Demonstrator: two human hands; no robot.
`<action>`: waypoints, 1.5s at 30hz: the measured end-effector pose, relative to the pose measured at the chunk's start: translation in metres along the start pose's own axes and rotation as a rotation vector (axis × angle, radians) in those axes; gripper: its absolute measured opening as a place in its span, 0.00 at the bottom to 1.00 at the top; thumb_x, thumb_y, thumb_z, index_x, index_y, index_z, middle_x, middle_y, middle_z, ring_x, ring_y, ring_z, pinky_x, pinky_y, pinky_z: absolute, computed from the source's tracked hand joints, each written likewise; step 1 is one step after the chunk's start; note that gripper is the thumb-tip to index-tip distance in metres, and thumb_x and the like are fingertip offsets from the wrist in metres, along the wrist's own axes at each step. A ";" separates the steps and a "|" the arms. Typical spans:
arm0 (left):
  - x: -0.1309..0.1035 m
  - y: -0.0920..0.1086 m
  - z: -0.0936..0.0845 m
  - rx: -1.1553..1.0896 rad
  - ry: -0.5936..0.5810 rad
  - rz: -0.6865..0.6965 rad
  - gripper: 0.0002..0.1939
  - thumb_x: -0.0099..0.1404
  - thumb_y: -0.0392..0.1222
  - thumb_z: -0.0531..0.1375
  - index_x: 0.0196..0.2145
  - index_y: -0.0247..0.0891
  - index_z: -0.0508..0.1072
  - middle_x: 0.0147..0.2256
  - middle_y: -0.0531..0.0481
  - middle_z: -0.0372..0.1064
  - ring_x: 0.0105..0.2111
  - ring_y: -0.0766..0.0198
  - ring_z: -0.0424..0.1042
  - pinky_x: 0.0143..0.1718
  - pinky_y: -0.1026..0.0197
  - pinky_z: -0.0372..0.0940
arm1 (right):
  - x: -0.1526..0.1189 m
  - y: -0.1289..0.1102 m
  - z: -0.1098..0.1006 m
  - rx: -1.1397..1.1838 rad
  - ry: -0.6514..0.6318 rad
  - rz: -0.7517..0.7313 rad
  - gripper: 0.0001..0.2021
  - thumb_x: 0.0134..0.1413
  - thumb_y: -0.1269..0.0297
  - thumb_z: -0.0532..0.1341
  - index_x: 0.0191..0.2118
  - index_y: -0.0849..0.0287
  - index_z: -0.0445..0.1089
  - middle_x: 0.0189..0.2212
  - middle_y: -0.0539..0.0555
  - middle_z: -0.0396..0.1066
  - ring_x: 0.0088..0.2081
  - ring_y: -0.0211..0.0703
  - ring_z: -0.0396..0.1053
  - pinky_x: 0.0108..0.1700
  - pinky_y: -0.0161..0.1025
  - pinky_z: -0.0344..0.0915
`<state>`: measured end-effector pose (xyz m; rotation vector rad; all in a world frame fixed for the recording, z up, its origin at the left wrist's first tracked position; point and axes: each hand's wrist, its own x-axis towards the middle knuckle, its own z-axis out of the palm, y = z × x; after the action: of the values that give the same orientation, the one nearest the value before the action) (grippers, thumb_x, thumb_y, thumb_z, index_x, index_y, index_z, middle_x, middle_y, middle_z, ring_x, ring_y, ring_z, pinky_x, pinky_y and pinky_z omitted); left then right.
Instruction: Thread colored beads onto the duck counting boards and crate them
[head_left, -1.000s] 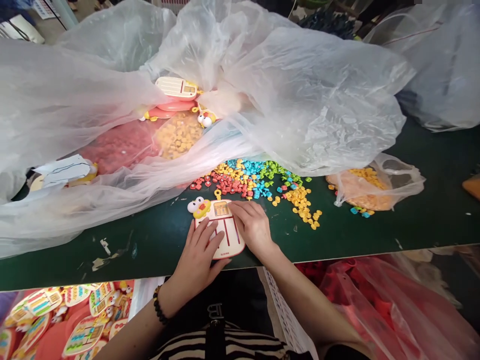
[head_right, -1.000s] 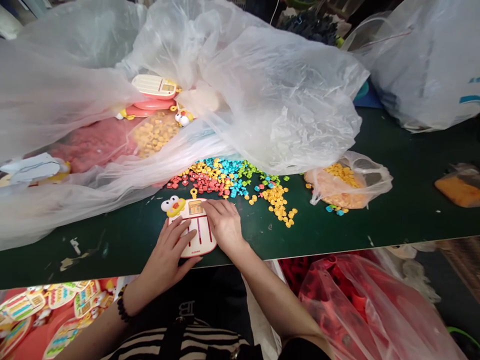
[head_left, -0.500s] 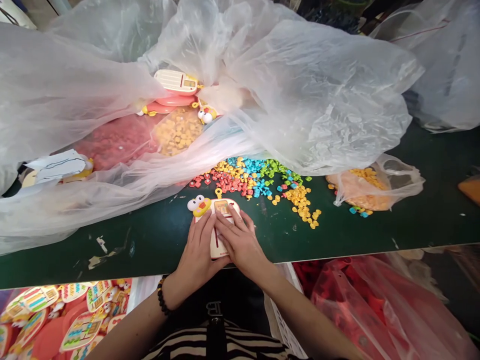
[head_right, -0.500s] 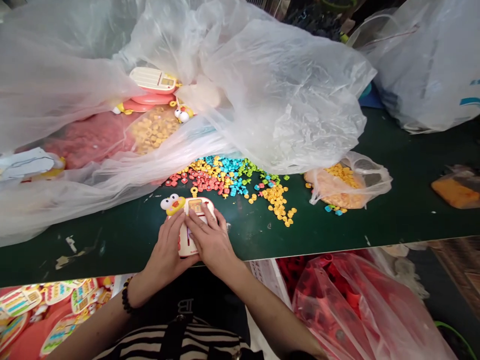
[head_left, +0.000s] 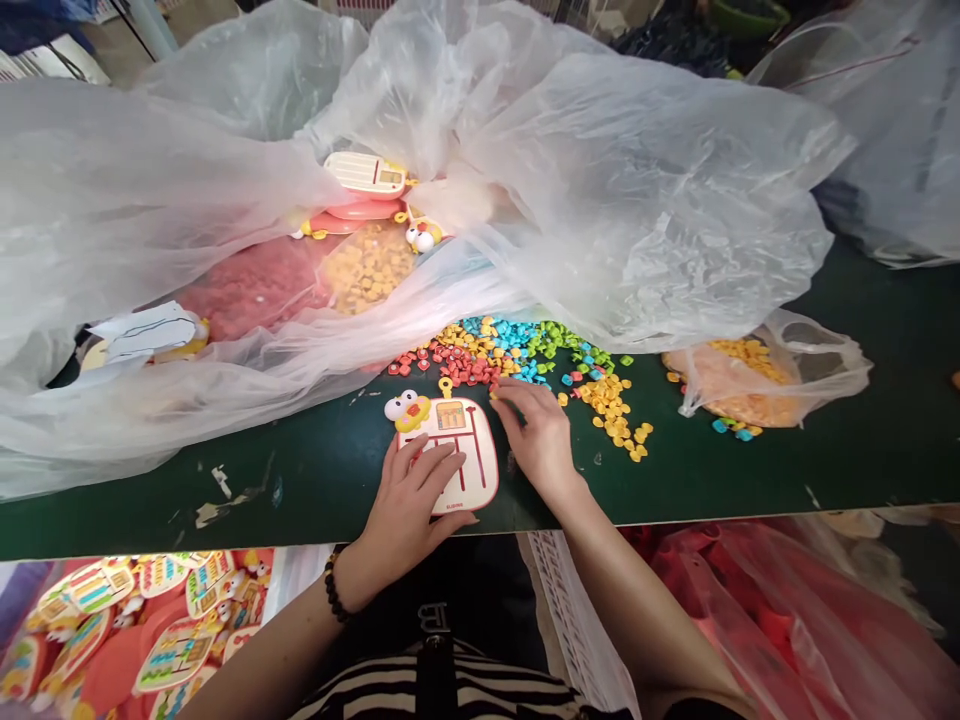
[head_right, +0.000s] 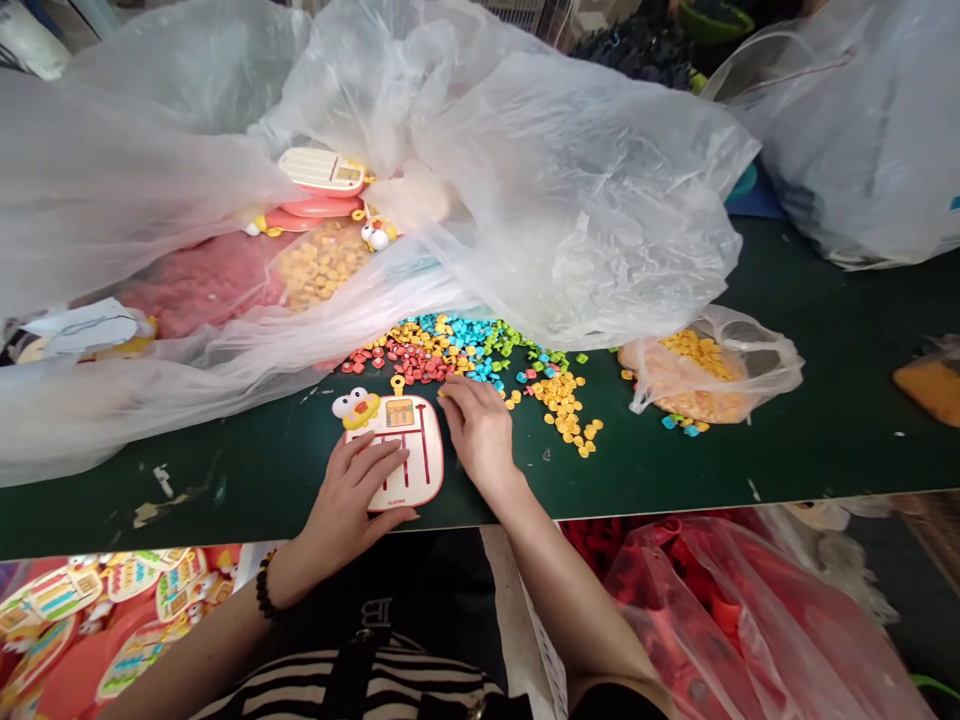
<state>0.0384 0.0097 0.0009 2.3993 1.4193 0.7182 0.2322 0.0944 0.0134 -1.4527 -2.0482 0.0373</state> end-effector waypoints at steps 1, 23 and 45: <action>0.000 0.000 0.000 0.007 0.000 0.003 0.28 0.60 0.53 0.62 0.56 0.41 0.66 0.54 0.42 0.66 0.58 0.47 0.57 0.61 0.38 0.50 | -0.002 -0.005 0.001 0.031 -0.005 -0.024 0.11 0.64 0.63 0.54 0.41 0.55 0.74 0.42 0.55 0.77 0.43 0.46 0.73 0.46 0.44 0.67; 0.002 -0.002 0.006 -0.064 0.109 -0.075 0.54 0.58 0.58 0.63 0.67 0.34 0.35 0.62 0.31 0.54 0.61 0.45 0.57 0.59 0.42 0.54 | -0.042 -0.042 -0.009 0.137 -0.316 -0.136 0.22 0.62 0.67 0.52 0.61 0.61 0.60 0.58 0.60 0.66 0.66 0.52 0.51 0.60 0.54 0.58; 0.004 -0.003 0.001 -0.055 0.038 -0.058 0.51 0.54 0.56 0.66 0.65 0.35 0.44 0.59 0.36 0.61 0.57 0.48 0.62 0.60 0.44 0.53 | -0.001 -0.026 -0.009 0.476 -0.191 -0.118 0.09 0.60 0.72 0.55 0.38 0.56 0.73 0.34 0.53 0.75 0.38 0.41 0.73 0.42 0.38 0.70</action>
<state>0.0382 0.0142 0.0002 2.3050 1.4573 0.7823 0.2147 0.0798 0.0297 -1.0625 -2.0828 0.5939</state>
